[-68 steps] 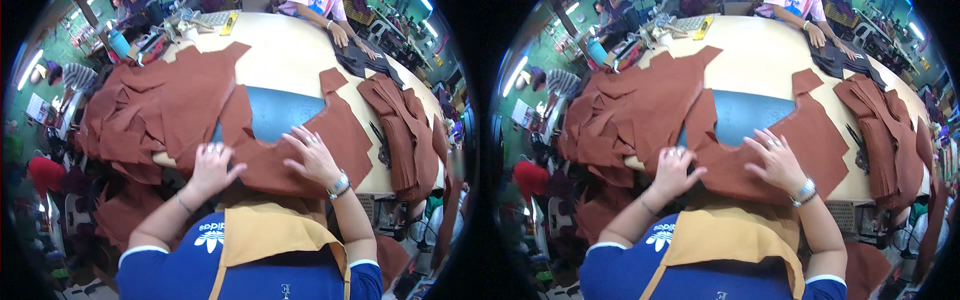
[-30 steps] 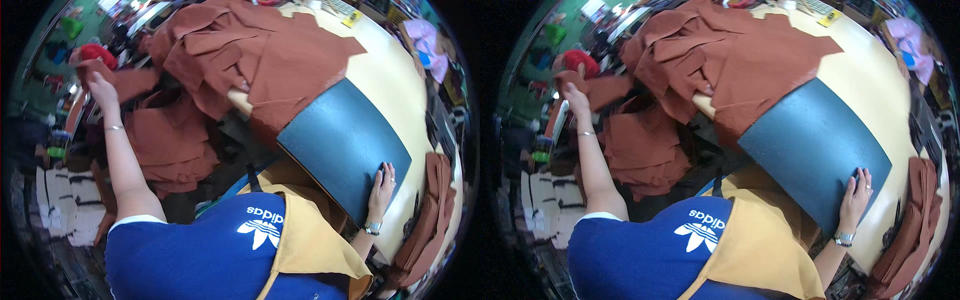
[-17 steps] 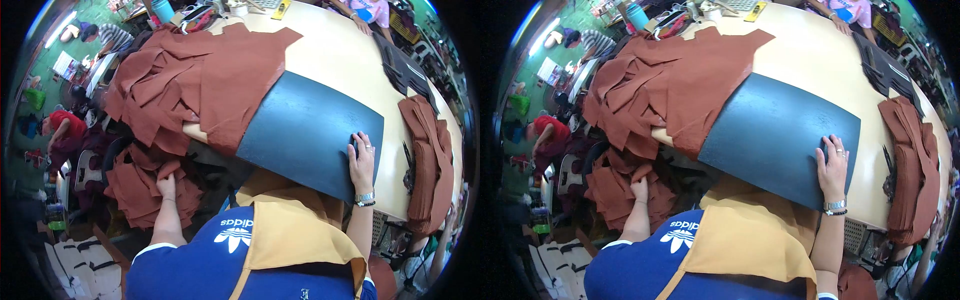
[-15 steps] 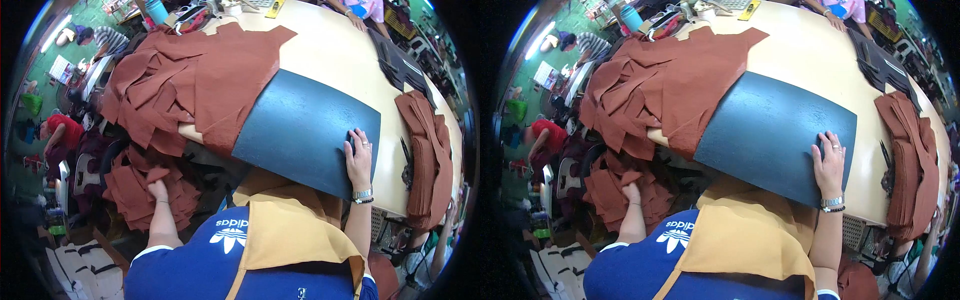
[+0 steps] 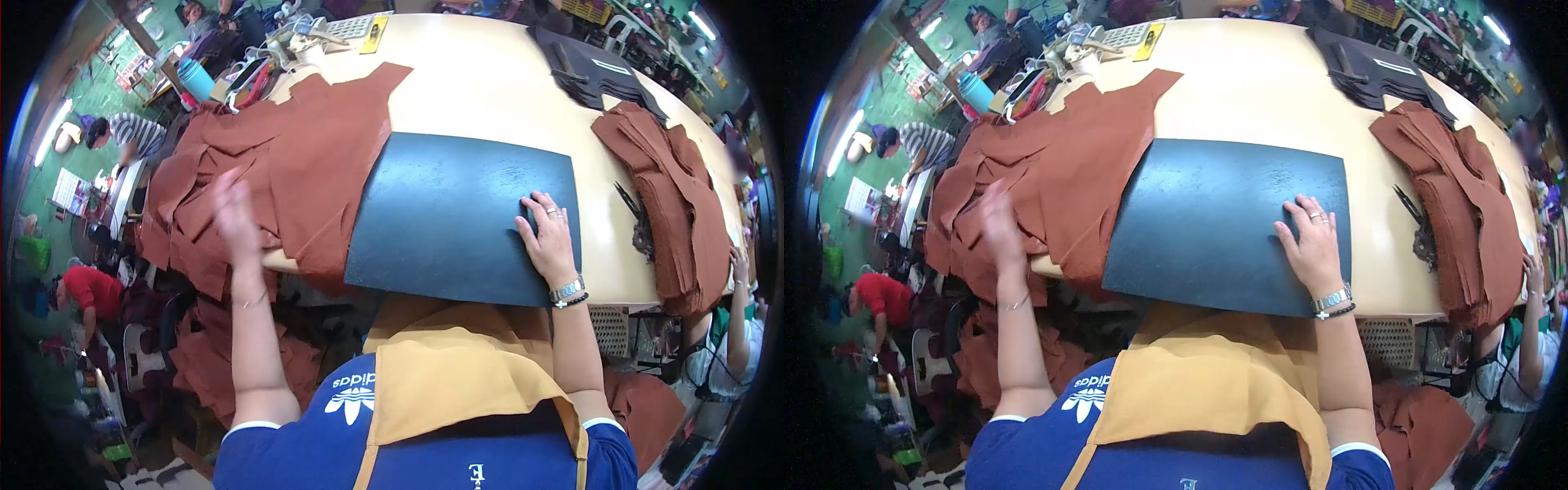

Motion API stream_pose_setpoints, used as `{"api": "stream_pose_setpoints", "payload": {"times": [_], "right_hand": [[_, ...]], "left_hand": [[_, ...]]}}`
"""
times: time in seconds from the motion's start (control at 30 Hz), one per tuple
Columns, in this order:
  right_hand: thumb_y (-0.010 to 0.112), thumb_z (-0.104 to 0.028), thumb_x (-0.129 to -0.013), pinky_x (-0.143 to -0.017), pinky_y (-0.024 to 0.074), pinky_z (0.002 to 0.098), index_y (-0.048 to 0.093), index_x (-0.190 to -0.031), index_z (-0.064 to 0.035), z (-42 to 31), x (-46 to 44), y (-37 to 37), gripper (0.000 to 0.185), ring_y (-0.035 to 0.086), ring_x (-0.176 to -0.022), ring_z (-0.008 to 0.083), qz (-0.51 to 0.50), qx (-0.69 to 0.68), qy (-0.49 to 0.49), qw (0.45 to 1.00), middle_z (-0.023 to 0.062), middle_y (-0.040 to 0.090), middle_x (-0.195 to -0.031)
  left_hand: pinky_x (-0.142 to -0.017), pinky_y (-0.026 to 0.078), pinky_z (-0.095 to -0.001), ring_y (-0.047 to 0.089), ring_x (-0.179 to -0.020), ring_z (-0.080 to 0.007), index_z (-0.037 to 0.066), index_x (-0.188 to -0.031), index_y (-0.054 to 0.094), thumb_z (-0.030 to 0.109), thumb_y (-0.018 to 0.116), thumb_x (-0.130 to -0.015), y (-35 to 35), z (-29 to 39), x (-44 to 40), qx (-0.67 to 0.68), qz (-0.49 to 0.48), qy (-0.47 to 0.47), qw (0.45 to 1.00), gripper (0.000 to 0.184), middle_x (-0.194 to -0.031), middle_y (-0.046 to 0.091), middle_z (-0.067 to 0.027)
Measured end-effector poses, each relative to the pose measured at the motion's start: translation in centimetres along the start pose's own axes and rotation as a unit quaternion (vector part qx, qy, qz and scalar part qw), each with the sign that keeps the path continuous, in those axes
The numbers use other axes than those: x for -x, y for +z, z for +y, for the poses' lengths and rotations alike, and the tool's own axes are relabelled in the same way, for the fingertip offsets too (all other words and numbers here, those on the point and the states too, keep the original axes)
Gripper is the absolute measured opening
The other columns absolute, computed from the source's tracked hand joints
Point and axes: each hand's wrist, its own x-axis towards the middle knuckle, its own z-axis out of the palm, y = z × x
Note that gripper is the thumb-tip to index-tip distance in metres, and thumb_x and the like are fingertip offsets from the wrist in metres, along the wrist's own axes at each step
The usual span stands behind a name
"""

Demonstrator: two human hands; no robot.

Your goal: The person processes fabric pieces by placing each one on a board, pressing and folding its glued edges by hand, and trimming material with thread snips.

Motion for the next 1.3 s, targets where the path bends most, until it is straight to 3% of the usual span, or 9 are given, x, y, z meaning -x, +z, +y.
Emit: {"api": "stream_pose_setpoints", "payload": {"times": [0.13, 0.23, 0.37, 0.43, 0.5, 0.57, 0.7, 1.03, 1.3], "right_hand": [[0.059, -0.037, -0.094, -0.112, 0.0276, 0.0552, 0.061, -0.124, -0.0085, -0.1, 0.2, 0.0, 0.041, 0.043, -0.135, 0.0332, 0.016, -0.01, -0.006, 1.0, 0.0151, 0.053, -0.138], [0.061, -0.037, -0.093, -0.11, 0.0303, 0.0572, 0.063, -0.121, -0.007, 0.3, 0.2, 0.1, 0.042, 0.046, -0.131, 0.0334, 0.021, -0.004, -0.012, 1.0, 0.0158, 0.055, -0.134], [0.058, -0.04, -0.094, -0.11, 0.0308, 0.0565, 0.062, -0.121, -0.0082, 0.4, 0.4, 0.1, 0.043, 0.045, -0.132, 0.0327, 0.022, -0.008, -0.018, 1.0, 0.0156, 0.054, -0.135], [0.056, -0.042, -0.095, -0.11, 0.0299, 0.0575, 0.058, -0.128, -0.0089, 0.7, 0.5, 0.5, 0.046, 0.043, -0.134, 0.0329, 0.02, -0.025, -0.009, 0.999, 0.0157, 0.052, -0.138], [0.052, -0.046, -0.097, -0.112, 0.0304, 0.0496, 0.046, -0.139, -0.0054, 0.7, 0.4, 0.1, 0.059, 0.042, -0.135, 0.035, 0.054, -0.123, 0.015, 0.991, 0.0188, 0.049, -0.14], [0.051, -0.048, -0.098, -0.113, 0.0306, 0.0441, 0.04, -0.142, -0.0025, 1.2, 0.1, -0.1, 0.064, 0.041, -0.135, 0.0359, 0.141, -0.277, 0.04, 0.95, 0.0206, 0.047, -0.141], [0.056, -0.045, -0.096, -0.11, 0.0342, 0.0374, 0.036, -0.143, 0.0033, 3.8, -0.7, 1.1, 0.07, 0.044, -0.133, 0.0299, 0.225, -0.423, 0.079, 0.874, 0.0228, 0.045, -0.143], [0.067, -0.003, -0.087, -0.083, 0.0539, 0.0274, 0.069, -0.111, 0.0045, 8.9, 1.0, -4.0, 0.025, 0.069, -0.091, 0.0142, 0.23, -0.284, 0.158, 0.918, 0.0145, 0.073, -0.103], [0.071, -0.012, -0.089, -0.061, 0.0488, 0.0195, 0.071, -0.105, 0.0021, 11.9, 3.6, -11.7, 0.021, 0.06, -0.07, 0.0034, 0.367, -0.215, 0.196, 0.884, 0.0021, 0.072, -0.086]], "left_hand": [[-0.117, 0.019, -0.0532, 0.026, -0.145, -0.0343, 0.001, -0.145, 0.041, 0.064, 0.06, -0.085, 14.6, 1.3, -0.1, -0.188, -0.282, -0.052, 0.94, 0.089, -0.154, 0.03, -0.0248], [-0.113, 0.02, -0.0634, 0.035, -0.141, -0.0342, 0.003, -0.143, 0.044, 0.06, 0.051, -0.091, 20.0, 1.8, -1.5, -0.338, -0.375, -0.083, 0.859, 0.077, -0.151, 0.037, -0.0235], [-0.108, 0.027, -0.0651, 0.056, -0.123, -0.0324, 0.001, -0.136, 0.052, 0.043, 0.042, -0.101, 21.6, 2.3, -1.4, -0.139, -0.283, -0.077, 0.946, 0.055, -0.132, 0.058, -0.0233], [-0.104, 0.043, -0.0362, 0.056, -0.122, -0.0358, 0.004, -0.131, 0.058, 0.038, 0.043, -0.102, 21.6, 4.1, 0.2, 0.054, -0.275, -0.005, 0.96, 0.048, -0.124, 0.064, -0.0191], [-0.113, 0.019, -0.0614, 0.045, -0.135, -0.0335, 0.009, -0.142, 0.049, 0.044, 0.05, -0.098, 19.3, 10.1, 3.9, 0.275, -0.416, 0.032, 0.866, 0.056, -0.143, 0.05, -0.0169], [-0.116, 0.013, -0.0599, 0.029, -0.144, -0.0343, 0.016, -0.146, 0.045, 0.051, 0.052, -0.095, 16.3, 13.4, 4.9, 0.103, -0.528, 0.227, 0.812, 0.063, -0.152, 0.039, -0.0169], [-0.116, 0.01, -0.0603, 0.017, -0.149, -0.0342, 0.022, -0.15, 0.039, 0.059, 0.055, -0.089, 16.2, 10.0, 7.3, -0.092, -0.553, 0.208, 0.802, 0.073, -0.159, 0.026, -0.0146], [-0.112, 0.012, -0.0684, 0.013, -0.148, -0.0385, 0.016, -0.153, 0.03, 0.066, 0.052, -0.088, 16.9, 9.0, 8.7, -0.268, -0.477, 0.141, 0.826, 0.085, -0.16, 0.017, -0.0188], [-0.111, 0.005, -0.0711, 0.006, -0.15, -0.0363, 0.017, -0.155, 0.024, 0.073, 0.041, -0.089, 24.2, 8.9, 5.1, -0.32, -0.442, 0.056, 0.836, 0.088, -0.162, 0.011, -0.018]]}}
